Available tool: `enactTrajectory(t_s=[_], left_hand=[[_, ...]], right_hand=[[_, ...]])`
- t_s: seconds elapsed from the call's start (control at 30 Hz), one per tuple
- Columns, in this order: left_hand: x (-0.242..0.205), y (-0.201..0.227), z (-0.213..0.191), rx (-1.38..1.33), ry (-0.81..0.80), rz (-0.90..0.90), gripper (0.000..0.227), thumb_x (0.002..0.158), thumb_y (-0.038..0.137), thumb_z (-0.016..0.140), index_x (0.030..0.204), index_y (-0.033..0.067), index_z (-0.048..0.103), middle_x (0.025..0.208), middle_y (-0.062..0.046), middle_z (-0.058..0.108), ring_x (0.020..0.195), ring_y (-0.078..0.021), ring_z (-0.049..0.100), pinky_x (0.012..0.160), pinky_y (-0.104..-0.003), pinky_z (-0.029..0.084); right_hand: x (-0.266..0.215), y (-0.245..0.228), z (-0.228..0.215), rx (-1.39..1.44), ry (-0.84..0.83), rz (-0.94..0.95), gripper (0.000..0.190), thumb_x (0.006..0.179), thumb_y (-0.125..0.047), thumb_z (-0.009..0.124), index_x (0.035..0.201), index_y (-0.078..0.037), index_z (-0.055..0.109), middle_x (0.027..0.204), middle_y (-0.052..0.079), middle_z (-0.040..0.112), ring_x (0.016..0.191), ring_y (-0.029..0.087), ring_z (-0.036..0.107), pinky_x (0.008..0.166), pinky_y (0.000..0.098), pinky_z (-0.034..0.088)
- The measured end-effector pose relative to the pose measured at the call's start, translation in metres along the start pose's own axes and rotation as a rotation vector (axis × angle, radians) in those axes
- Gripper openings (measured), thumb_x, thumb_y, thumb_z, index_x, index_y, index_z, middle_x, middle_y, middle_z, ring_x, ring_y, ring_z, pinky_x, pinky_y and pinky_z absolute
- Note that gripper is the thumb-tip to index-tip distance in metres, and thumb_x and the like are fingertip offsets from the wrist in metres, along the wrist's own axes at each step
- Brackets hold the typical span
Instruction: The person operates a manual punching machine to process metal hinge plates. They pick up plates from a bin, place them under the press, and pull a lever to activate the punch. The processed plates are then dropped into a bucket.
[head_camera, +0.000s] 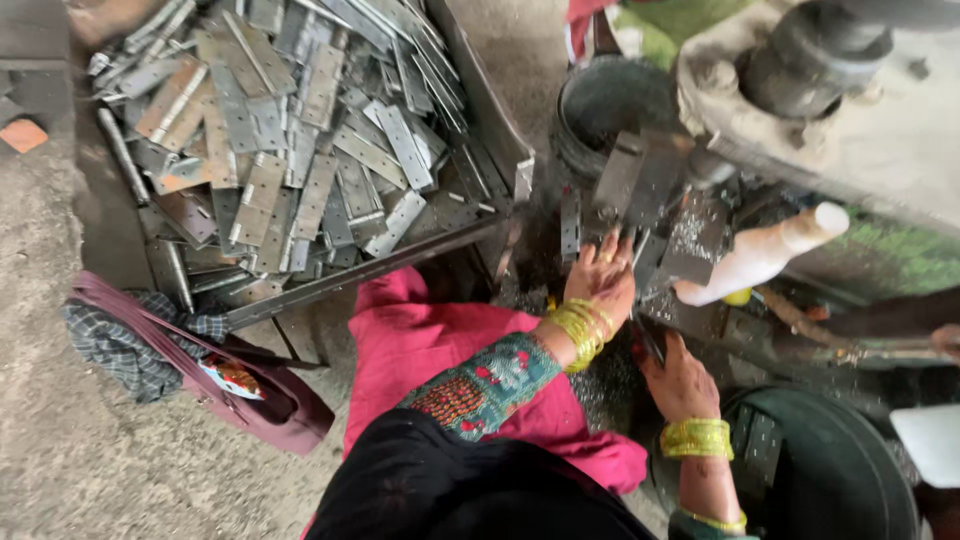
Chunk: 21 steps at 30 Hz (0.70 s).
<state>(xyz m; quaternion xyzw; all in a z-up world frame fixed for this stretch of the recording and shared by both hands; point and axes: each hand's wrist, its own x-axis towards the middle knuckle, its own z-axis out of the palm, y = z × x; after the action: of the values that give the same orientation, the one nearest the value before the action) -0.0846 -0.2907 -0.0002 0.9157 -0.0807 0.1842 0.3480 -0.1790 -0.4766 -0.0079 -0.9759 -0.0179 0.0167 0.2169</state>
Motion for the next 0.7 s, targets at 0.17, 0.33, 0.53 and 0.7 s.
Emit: enactTrajectory(t_s=[0.17,0.33,0.53,0.7], left_hand=[[0.014,0.001,0.002,0.368,-0.030,0.170,0.040,0.095,0.024,0.052,0.129,0.0039,0.060,0.141,-0.011,0.052,0.131,-0.0269,0.045,0.109,-0.050,0.023],[0.011,0.008,-0.001,0.549,-0.271,0.201,0.046,0.096,0.027,0.048,0.135,0.0035,0.057,0.151,-0.011,0.046,0.142,-0.0285,0.037,0.117,-0.055,0.012],[0.039,0.010,-0.021,0.510,-0.412,0.110,0.049,0.100,0.029,0.045,0.140,0.0032,0.057,0.159,-0.011,0.042,0.153,-0.0301,0.030,0.124,-0.058,0.001],[0.042,0.020,-0.024,0.626,-0.381,0.153,0.060,0.081,0.022,0.048,0.139,0.0108,0.056,0.158,-0.011,0.040,0.147,-0.0356,0.028,0.119,-0.063,-0.002]], right_hand=[[-0.008,-0.021,-0.015,0.073,-0.182,0.064,0.053,0.093,-0.043,0.063,0.135,-0.010,0.055,0.094,0.026,0.073,0.093,0.046,0.069,0.077,0.0560,0.053],[-0.013,-0.016,-0.018,0.320,-0.305,0.246,0.053,0.087,-0.038,0.063,0.132,-0.011,0.051,0.080,0.020,0.069,0.072,0.041,0.073,0.059,0.0498,0.058],[-0.020,0.033,0.050,0.224,-0.026,-0.043,0.034,0.090,-0.031,0.069,0.110,-0.004,0.065,0.083,0.023,0.070,0.080,0.045,0.069,0.067,0.0509,0.053],[-0.042,0.041,0.108,0.250,0.076,0.091,0.035,0.091,-0.032,0.075,0.087,0.001,0.065,0.083,0.026,0.067,0.083,0.049,0.064,0.071,0.0525,0.050]])
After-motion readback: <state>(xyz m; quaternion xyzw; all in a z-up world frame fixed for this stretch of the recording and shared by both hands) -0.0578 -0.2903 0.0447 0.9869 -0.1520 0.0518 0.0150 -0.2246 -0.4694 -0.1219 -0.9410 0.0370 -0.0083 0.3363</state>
